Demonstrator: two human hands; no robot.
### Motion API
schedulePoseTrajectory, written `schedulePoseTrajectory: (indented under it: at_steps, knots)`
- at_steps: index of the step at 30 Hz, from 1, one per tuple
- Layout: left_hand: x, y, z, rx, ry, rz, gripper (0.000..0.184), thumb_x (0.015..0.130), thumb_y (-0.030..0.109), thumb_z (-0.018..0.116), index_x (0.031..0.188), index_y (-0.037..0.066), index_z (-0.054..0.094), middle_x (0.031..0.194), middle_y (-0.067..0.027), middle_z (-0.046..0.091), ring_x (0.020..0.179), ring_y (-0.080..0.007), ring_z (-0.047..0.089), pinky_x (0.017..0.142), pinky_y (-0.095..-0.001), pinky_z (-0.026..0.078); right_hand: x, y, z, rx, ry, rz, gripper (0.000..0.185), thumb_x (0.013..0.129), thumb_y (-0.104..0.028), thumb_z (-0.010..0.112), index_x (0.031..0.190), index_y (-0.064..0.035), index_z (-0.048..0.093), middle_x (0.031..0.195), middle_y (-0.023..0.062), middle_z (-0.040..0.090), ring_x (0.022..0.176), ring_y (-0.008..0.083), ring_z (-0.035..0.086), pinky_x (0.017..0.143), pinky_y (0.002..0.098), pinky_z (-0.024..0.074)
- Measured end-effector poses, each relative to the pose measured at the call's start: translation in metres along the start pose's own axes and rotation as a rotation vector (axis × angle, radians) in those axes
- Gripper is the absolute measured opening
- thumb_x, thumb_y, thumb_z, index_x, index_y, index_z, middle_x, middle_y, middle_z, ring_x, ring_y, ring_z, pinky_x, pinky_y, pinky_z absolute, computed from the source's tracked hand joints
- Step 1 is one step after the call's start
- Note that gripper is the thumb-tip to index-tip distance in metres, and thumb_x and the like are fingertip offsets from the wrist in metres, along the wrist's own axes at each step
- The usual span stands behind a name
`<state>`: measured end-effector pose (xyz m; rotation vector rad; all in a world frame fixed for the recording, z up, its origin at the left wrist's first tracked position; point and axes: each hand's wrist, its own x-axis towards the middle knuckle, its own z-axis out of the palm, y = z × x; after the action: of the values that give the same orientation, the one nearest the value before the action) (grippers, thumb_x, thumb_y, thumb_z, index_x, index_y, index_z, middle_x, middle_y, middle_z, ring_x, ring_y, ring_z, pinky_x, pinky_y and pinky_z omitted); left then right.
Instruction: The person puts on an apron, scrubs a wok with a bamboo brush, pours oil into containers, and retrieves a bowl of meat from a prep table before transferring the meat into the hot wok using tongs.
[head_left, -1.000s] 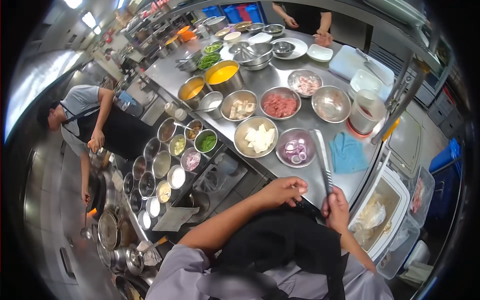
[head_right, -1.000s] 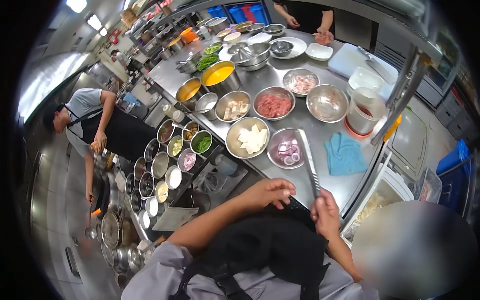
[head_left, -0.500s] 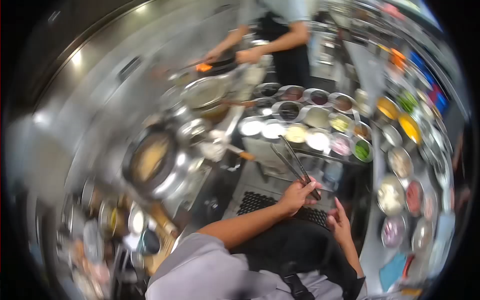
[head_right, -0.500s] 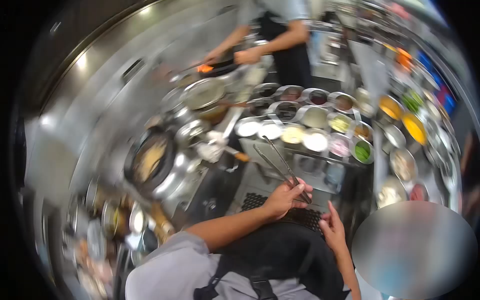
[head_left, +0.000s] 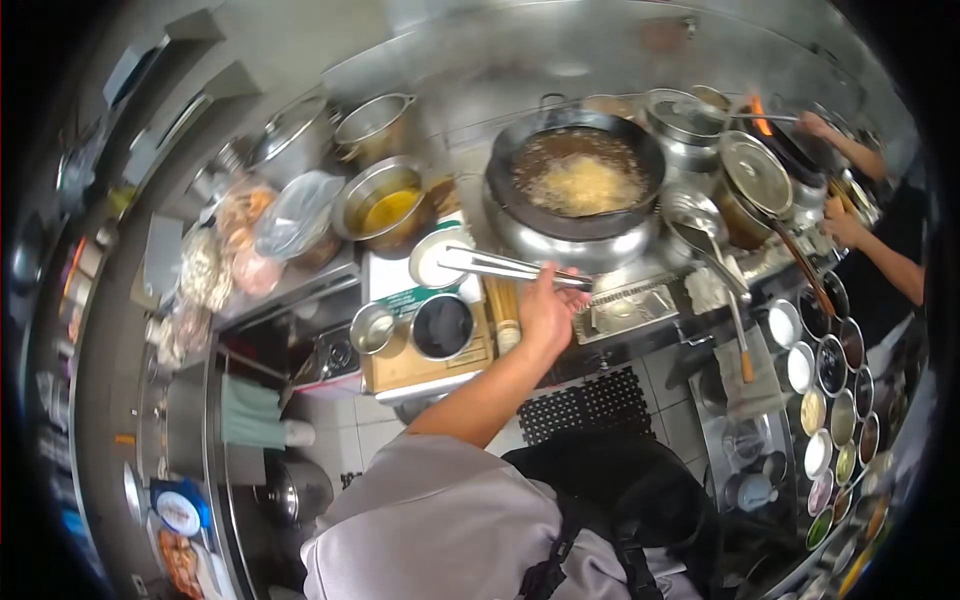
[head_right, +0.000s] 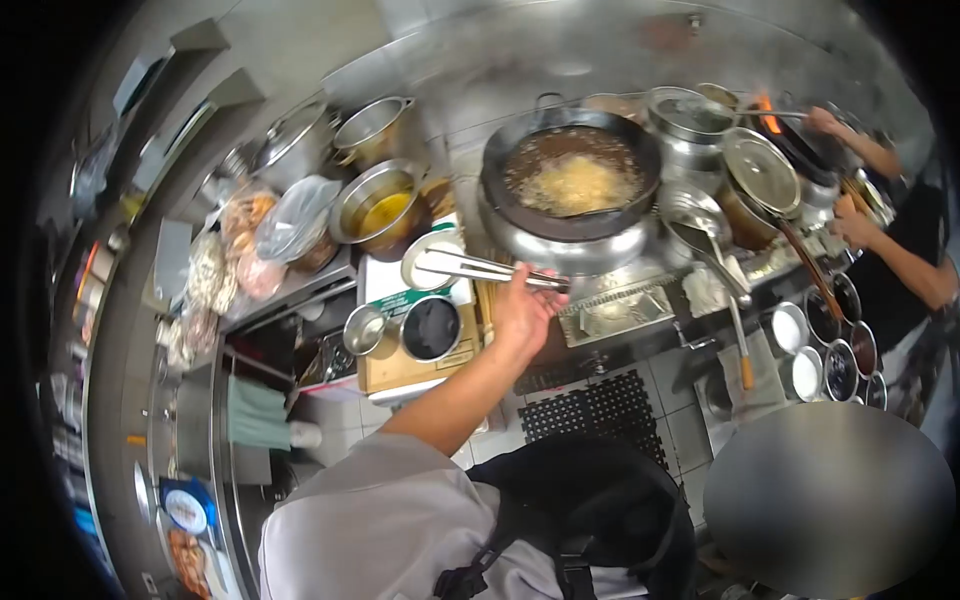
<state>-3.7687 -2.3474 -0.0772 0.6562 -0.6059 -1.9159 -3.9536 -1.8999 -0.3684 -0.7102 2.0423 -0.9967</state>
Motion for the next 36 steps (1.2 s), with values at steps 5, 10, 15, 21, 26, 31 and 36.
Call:
schedulePoseTrajectory:
  at_steps: [5, 10, 15, 21, 26, 31, 36]
  knots:
    - [0.01, 0.072, -0.079, -0.181, 0.257, 0.129, 0.024, 0.099, 0.031, 0.047, 0.105, 0.007, 0.049, 0.094, -0.0132, 0.058, 0.073, -0.0253, 0.058, 0.068, -0.0417, 0.055, 0.044, -0.021, 0.009, -0.264, -0.139, 0.059, 0.05, 0.085, -0.028, 0.065, 0.127, -0.0033, 0.055, 0.104, 0.0171, 0.067, 0.096, 0.0291, 0.064, 0.083, 0.0384, 0.049]
    - [0.024, 0.122, -0.174, -0.284, 0.465, 0.264, 0.034, 0.1, 0.036, 0.042, 0.105, 0.003, 0.049, 0.094, -0.0134, 0.056, 0.073, -0.026, 0.057, 0.068, -0.0394, 0.054, 0.039, -0.015, -0.022, -0.455, -0.087, 0.212, 0.049, 0.085, -0.03, 0.065, 0.125, -0.0028, 0.057, 0.104, 0.0192, 0.067, 0.097, 0.0316, 0.065, 0.084, 0.0397, 0.0492]
    - [0.015, 0.148, -0.198, -0.381, 0.482, 0.151, 0.045, 0.097, 0.049, 0.045, 0.095, 0.005, 0.052, 0.083, -0.0089, 0.06, 0.075, -0.0217, 0.06, 0.063, -0.0323, 0.05, 0.096, -0.068, -0.025, -0.462, 0.009, -0.029, 0.045, 0.085, -0.031, 0.065, 0.119, -0.0015, 0.058, 0.081, 0.0153, 0.069, 0.07, 0.023, 0.068, 0.066, 0.0349, 0.0531]
    - [-0.04, 0.082, -0.115, -0.037, 0.195, -0.165, 0.042, 0.095, 0.046, 0.049, 0.097, 0.006, 0.056, 0.079, -0.0078, 0.062, 0.072, -0.023, 0.063, 0.061, -0.033, 0.051, 0.139, 0.048, 0.016, -0.465, -0.206, -0.015, 0.043, 0.088, -0.034, 0.059, 0.117, -0.0024, 0.06, 0.1, 0.0205, 0.066, 0.09, 0.029, 0.064, 0.08, 0.039, 0.0508]
    - [-0.078, 0.035, -0.009, 0.349, -0.14, -0.17, 0.015, 0.095, 0.015, 0.054, 0.107, 0.005, 0.056, 0.087, -0.0095, 0.063, 0.071, -0.0188, 0.065, 0.059, -0.0266, 0.051, 0.089, -0.045, -0.009, -0.403, -0.267, 0.108, 0.041, 0.086, -0.039, 0.057, 0.113, -0.0078, 0.063, 0.108, 0.0227, 0.064, 0.103, 0.0371, 0.061, 0.085, 0.0447, 0.0485]
    - [-0.087, 0.029, 0.079, 0.558, -0.407, -0.011, 0.01, 0.094, 0.006, 0.053, 0.102, 0.001, 0.056, 0.073, -0.0065, 0.057, 0.054, -0.0124, 0.054, 0.048, -0.0256, 0.044, 0.123, -0.044, -0.102, -0.654, -0.342, 0.013, 0.043, 0.084, -0.039, 0.061, 0.11, -0.0034, 0.064, 0.104, 0.0199, 0.066, 0.097, 0.0363, 0.063, 0.085, 0.041, 0.05]
    - [-0.074, -0.02, 0.113, 0.653, -0.291, -0.006, 0.02, 0.096, 0.009, 0.051, 0.076, 0.005, 0.048, 0.053, -0.0039, 0.048, 0.047, -0.0124, 0.048, 0.043, -0.0275, 0.039, 0.16, -0.01, -0.152, -0.592, -0.255, -0.101, 0.042, 0.085, -0.035, 0.061, 0.106, 0.0005, 0.064, 0.1, 0.0206, 0.067, 0.089, 0.0357, 0.065, 0.081, 0.0398, 0.0507]
